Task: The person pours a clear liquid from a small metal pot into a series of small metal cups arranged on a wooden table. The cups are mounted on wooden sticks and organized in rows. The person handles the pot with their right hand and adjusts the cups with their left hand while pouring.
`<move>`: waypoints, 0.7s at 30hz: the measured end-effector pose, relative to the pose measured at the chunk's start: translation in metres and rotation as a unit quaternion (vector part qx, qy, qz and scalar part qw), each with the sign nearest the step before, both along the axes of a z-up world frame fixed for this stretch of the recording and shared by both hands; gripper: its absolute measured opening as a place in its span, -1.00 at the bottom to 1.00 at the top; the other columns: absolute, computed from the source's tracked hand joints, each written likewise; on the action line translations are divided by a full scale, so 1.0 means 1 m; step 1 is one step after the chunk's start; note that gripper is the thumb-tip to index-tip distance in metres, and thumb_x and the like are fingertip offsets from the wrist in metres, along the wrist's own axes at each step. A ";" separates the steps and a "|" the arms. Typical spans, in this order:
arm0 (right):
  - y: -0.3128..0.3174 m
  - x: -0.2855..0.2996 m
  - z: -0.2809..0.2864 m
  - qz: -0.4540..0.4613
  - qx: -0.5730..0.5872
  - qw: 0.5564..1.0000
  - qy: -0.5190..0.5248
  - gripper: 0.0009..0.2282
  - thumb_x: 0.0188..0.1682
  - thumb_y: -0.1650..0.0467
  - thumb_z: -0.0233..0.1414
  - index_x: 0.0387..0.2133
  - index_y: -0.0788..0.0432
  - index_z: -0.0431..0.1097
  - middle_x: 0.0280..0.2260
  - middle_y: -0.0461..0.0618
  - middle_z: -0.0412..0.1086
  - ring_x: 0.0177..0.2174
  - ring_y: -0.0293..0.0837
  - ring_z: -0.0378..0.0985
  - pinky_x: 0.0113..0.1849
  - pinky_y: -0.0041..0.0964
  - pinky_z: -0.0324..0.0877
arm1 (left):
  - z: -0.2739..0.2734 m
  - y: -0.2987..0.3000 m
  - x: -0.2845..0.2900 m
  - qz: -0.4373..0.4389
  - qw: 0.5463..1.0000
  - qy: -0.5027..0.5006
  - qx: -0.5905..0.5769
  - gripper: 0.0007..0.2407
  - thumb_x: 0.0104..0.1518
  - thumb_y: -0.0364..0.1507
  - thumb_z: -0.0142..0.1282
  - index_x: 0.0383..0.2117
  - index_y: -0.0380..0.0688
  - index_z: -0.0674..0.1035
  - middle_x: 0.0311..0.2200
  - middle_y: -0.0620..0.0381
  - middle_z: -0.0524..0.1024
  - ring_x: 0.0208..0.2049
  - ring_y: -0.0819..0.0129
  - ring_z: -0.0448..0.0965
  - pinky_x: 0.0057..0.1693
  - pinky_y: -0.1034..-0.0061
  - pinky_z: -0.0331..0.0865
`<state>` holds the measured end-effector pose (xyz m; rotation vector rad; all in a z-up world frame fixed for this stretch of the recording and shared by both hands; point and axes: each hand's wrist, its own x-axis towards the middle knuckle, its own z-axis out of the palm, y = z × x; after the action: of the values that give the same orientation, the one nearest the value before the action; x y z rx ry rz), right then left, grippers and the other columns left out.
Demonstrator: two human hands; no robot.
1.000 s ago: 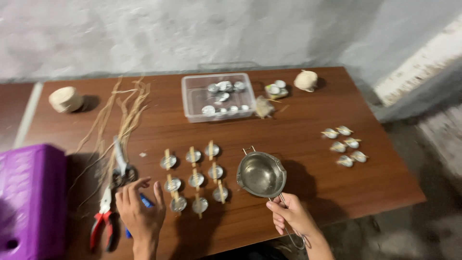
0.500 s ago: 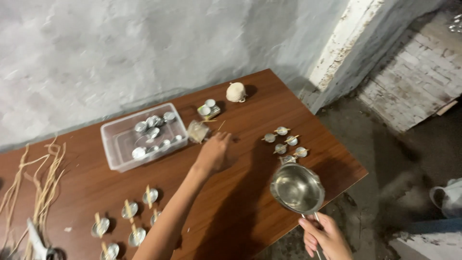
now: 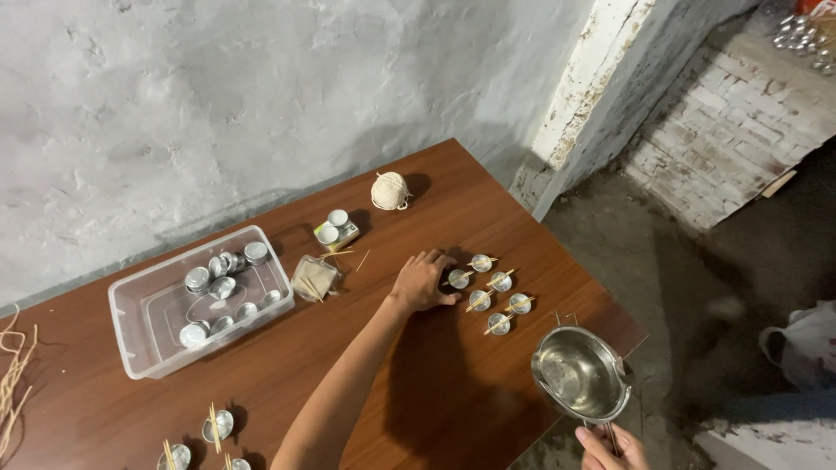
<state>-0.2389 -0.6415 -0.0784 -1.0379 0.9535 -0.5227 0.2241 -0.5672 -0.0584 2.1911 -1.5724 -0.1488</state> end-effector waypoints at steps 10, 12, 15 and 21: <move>0.008 0.033 0.040 0.048 -0.002 0.998 0.043 -0.87 0.00 0.55 0.15 -0.47 0.32 0.32 -0.81 -0.01 0.01 -0.83 -0.10 0.11 -0.75 -0.25 -0.01 | 0.011 0.020 -0.004 0.006 1.000 0.012 0.002 -0.52 -0.10 -0.10 0.33 -0.02 0.06 0.60 0.08 0.01 0.53 0.02 -0.01 0.55 0.24 0.23 0.29; 0.015 0.049 0.057 0.087 0.004 0.996 0.019 -0.76 0.02 0.55 0.10 -0.57 0.30 0.16 -0.85 0.02 -0.01 -0.87 -0.08 0.09 -0.77 -0.15 0.09 | 0.012 0.041 -0.003 0.032 0.996 -0.046 -0.073 -0.57 -0.15 -0.10 0.32 -0.14 0.04 0.64 -0.21 0.04 0.66 -0.22 0.00 0.65 0.07 0.23 0.44; 0.022 0.070 0.061 0.138 -0.011 0.990 -0.029 -0.78 0.00 0.55 0.10 -0.55 0.29 0.17 -0.85 -0.01 0.01 -0.88 -0.13 0.12 -0.86 -0.14 0.19 | 0.024 0.088 0.000 0.063 0.996 -0.048 -0.037 -0.51 -0.17 -0.04 0.28 -0.10 0.05 0.60 -0.13 0.04 0.64 -0.12 0.00 0.61 0.06 0.22 0.39; 0.044 0.125 0.086 0.254 -0.011 0.966 -0.044 -0.80 0.03 0.55 0.08 -0.54 0.31 0.22 -0.81 -0.02 0.02 -0.84 -0.14 0.12 -0.80 -0.17 0.18 | 0.036 0.209 -0.016 0.191 0.969 -0.145 -0.056 -0.58 -0.21 -0.15 0.29 -0.17 0.04 0.62 -0.07 0.07 0.60 -0.14 0.05 0.62 -0.06 0.24 0.44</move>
<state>-0.1134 -0.5972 0.0075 -1.2175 0.5701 -0.1491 0.2082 -0.3579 -0.0221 2.4575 -1.2230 0.3838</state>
